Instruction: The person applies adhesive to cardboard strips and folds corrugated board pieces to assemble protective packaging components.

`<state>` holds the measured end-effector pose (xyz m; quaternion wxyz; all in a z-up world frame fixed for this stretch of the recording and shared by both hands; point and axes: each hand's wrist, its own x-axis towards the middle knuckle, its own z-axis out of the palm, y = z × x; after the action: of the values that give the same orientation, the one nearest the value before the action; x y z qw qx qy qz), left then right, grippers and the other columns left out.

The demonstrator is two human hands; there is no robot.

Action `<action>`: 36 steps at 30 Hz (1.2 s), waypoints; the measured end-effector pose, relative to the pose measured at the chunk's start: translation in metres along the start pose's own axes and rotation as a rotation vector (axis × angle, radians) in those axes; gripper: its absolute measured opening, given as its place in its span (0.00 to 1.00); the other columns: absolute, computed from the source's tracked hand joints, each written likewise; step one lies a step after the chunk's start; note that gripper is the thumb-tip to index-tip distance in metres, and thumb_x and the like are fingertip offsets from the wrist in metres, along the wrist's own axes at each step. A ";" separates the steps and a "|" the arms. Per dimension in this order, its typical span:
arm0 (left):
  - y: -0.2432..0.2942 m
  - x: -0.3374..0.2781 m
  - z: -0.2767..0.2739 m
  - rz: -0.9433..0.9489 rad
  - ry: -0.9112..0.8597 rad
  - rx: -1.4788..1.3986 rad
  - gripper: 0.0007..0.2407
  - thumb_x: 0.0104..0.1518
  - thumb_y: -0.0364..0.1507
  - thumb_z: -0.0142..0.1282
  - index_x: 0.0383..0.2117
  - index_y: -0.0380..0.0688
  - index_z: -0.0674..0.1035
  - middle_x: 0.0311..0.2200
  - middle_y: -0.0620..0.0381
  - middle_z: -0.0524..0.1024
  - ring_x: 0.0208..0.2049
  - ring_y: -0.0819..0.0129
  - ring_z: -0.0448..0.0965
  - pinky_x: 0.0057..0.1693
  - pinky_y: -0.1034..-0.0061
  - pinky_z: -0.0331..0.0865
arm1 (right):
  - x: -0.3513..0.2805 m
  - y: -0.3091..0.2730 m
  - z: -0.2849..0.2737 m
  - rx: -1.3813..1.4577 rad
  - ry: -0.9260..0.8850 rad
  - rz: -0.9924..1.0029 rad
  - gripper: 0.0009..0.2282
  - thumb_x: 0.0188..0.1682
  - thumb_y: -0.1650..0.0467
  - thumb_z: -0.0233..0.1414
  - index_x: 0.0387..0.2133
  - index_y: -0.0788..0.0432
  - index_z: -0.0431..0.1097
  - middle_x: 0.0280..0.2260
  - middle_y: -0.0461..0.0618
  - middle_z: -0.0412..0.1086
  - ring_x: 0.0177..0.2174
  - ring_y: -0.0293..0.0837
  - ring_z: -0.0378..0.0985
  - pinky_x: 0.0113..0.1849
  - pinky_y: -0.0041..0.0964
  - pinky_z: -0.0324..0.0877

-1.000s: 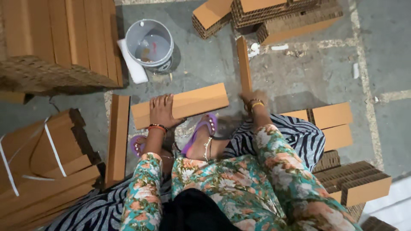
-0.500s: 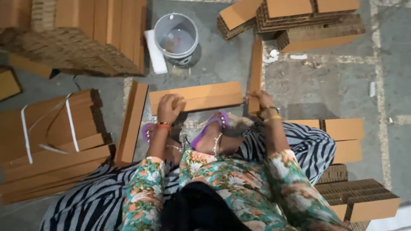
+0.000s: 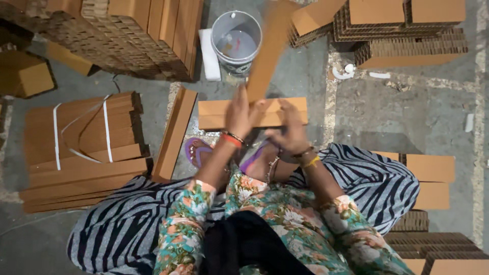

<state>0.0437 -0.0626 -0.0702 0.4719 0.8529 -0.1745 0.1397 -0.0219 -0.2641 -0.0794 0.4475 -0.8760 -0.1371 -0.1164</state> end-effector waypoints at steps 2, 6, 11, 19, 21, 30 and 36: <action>-0.024 0.019 -0.021 0.036 -0.083 0.307 0.22 0.58 0.31 0.62 0.59 0.44 0.70 0.49 0.45 0.77 0.49 0.47 0.75 0.51 0.56 0.70 | -0.001 0.001 -0.018 -0.049 0.087 0.128 0.25 0.48 0.69 0.61 0.59 0.55 0.64 0.54 0.55 0.69 0.53 0.51 0.74 0.54 0.40 0.70; -0.069 0.025 -0.013 0.011 -0.290 0.632 0.17 0.57 0.31 0.62 0.53 0.54 0.77 0.45 0.53 0.79 0.49 0.53 0.76 0.51 0.56 0.70 | 0.014 0.017 -0.034 -0.347 0.159 -0.001 0.18 0.51 0.68 0.63 0.55 0.50 0.72 0.52 0.48 0.71 0.53 0.51 0.73 0.56 0.44 0.66; -0.117 0.014 0.034 0.066 -0.394 0.446 0.18 0.47 0.33 0.64 0.47 0.53 0.80 0.39 0.50 0.80 0.44 0.48 0.77 0.50 0.53 0.68 | 0.059 0.084 -0.014 -0.659 -0.005 -0.221 0.23 0.43 0.57 0.59 0.52 0.50 0.73 0.52 0.52 0.71 0.54 0.58 0.67 0.54 0.65 0.52; -0.162 0.009 0.009 -0.245 -0.429 0.384 0.09 0.62 0.34 0.51 0.39 0.52 0.83 0.45 0.49 0.80 0.48 0.48 0.78 0.54 0.57 0.70 | 0.038 0.164 0.020 -0.690 -0.244 -0.010 0.14 0.54 0.58 0.48 0.52 0.38 0.73 0.45 0.46 0.73 0.51 0.49 0.69 0.57 0.62 0.49; -0.170 0.001 -0.031 -0.287 -0.542 0.595 0.12 0.63 0.36 0.44 0.42 0.60 0.84 0.40 0.51 0.81 0.46 0.52 0.78 0.58 0.50 0.63 | 0.040 0.165 0.020 -0.711 -0.267 0.003 0.14 0.56 0.57 0.47 0.52 0.37 0.73 0.46 0.45 0.73 0.51 0.49 0.69 0.58 0.62 0.49; -0.217 -0.029 -0.034 -0.326 -0.356 0.179 0.13 0.68 0.35 0.40 0.47 0.54 0.82 0.48 0.46 0.78 0.49 0.45 0.76 0.56 0.57 0.69 | 0.038 0.190 0.037 -0.749 -0.436 0.035 0.16 0.57 0.59 0.44 0.56 0.37 0.69 0.48 0.45 0.72 0.52 0.49 0.68 0.56 0.69 0.47; -0.188 -0.044 -0.049 -0.278 -0.386 0.329 0.13 0.65 0.35 0.44 0.50 0.62 0.81 0.49 0.54 0.77 0.55 0.54 0.71 0.63 0.56 0.59 | 0.020 0.175 0.041 -0.847 -0.479 0.052 0.17 0.56 0.59 0.44 0.57 0.40 0.67 0.54 0.44 0.69 0.56 0.47 0.65 0.58 0.70 0.47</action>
<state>0.0812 0.0790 -0.2043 0.3000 0.9445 -0.1174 -0.0649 0.0606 -0.3260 -0.2278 0.0102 -0.9864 -0.1548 0.0539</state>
